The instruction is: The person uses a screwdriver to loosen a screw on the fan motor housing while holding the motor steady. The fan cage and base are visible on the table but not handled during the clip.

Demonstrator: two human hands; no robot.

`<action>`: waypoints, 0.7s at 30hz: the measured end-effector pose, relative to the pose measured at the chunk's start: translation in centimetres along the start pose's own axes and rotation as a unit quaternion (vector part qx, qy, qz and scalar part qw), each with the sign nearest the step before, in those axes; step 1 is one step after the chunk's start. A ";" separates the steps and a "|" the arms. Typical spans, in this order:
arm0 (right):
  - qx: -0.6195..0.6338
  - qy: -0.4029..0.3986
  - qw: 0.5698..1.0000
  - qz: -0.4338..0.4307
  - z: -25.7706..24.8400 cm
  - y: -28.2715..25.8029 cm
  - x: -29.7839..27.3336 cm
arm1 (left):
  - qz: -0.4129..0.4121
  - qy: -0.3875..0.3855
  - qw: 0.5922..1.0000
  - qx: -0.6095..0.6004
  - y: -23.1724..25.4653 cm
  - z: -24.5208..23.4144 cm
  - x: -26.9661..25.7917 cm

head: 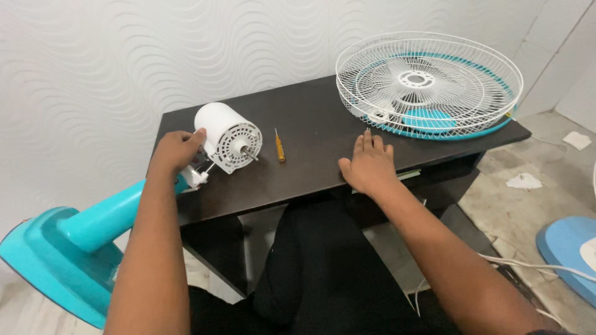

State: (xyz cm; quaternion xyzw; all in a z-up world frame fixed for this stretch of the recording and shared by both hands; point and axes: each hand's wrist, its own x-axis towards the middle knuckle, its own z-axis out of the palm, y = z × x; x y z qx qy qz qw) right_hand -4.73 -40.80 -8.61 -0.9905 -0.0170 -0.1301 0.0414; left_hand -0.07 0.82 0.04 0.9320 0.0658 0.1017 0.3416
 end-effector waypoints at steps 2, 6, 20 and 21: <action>0.003 0.016 1.000 -0.005 0.3 0.2 0.0 | -0.009 -0.004 1.000 -0.007 0.4 -0.1 -0.3; 0.012 0.023 1.000 -0.007 0.8 0.4 0.2 | -0.021 -0.006 0.999 -0.025 0.8 -0.3 -0.5; 0.133 0.123 0.972 -0.149 0.2 -8.8 -1.0 | 0.060 -0.036 0.996 -0.047 -1.2 0.2 1.1; 0.151 0.104 0.971 -0.154 0.0 -9.4 -0.6 | 0.083 -0.040 0.995 -0.038 -1.4 0.3 1.1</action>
